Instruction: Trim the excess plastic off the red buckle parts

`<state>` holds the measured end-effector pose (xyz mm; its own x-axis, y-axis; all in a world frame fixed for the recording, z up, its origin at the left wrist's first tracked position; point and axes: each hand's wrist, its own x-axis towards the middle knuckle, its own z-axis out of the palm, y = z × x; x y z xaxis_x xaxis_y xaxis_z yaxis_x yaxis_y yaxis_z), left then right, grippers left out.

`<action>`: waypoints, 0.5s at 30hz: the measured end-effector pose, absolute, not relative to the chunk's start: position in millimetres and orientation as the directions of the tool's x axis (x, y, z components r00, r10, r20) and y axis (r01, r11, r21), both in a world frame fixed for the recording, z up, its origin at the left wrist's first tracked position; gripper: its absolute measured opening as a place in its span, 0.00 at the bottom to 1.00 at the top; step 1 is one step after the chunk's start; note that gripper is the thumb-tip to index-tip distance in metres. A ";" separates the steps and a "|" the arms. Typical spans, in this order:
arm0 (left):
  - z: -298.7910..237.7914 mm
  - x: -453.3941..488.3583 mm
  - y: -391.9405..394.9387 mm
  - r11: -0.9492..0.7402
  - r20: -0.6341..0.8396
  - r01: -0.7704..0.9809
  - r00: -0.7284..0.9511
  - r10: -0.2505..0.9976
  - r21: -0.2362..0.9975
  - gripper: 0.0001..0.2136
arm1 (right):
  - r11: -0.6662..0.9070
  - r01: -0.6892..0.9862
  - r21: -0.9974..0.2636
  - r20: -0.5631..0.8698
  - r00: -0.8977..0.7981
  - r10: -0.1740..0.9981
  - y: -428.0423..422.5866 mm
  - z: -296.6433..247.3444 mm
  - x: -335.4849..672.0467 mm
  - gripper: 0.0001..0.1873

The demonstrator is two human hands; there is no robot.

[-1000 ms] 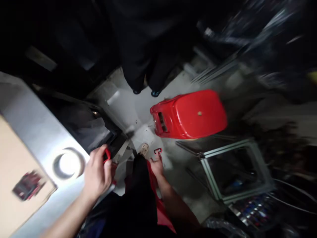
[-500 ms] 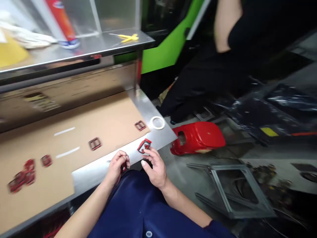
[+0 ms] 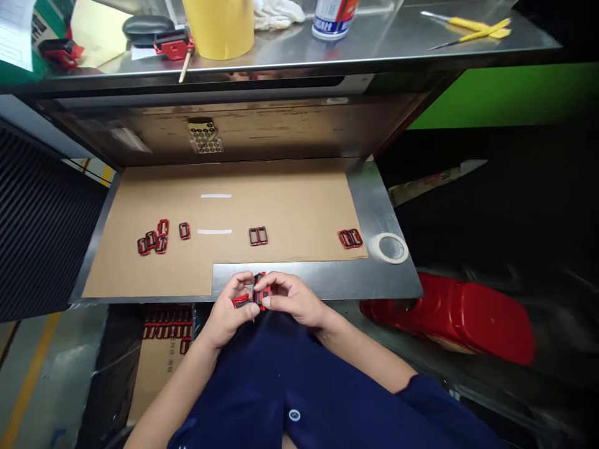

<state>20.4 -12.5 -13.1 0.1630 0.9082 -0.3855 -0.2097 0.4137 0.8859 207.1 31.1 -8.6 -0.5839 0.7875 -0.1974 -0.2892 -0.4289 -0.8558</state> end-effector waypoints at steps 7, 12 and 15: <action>-1.0 34.6 -4.9 0.299 -0.291 -0.035 0.154 0.944 0.954 0.35 | -0.538 -0.312 -0.783 -0.203 -0.689 0.695 49.9 8.6 227.5 0.38; -8.0 60.4 2.4 0.195 -0.180 -0.112 0.134 0.975 0.974 0.33 | -0.575 -0.339 -0.745 -0.235 -0.674 0.701 54.7 5.4 252.9 0.36; -9.5 67.4 2.5 0.123 -0.113 -0.127 0.084 0.990 0.984 0.33 | -0.568 -0.362 -0.739 -0.244 -0.641 0.727 55.7 0.0 263.1 0.28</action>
<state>67.4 2.5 -9.5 0.0843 0.9901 -0.1125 -0.1270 0.1227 0.9843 263.1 55.7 0.0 -0.6413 0.7273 -0.2445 -0.3619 -0.5677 -0.7394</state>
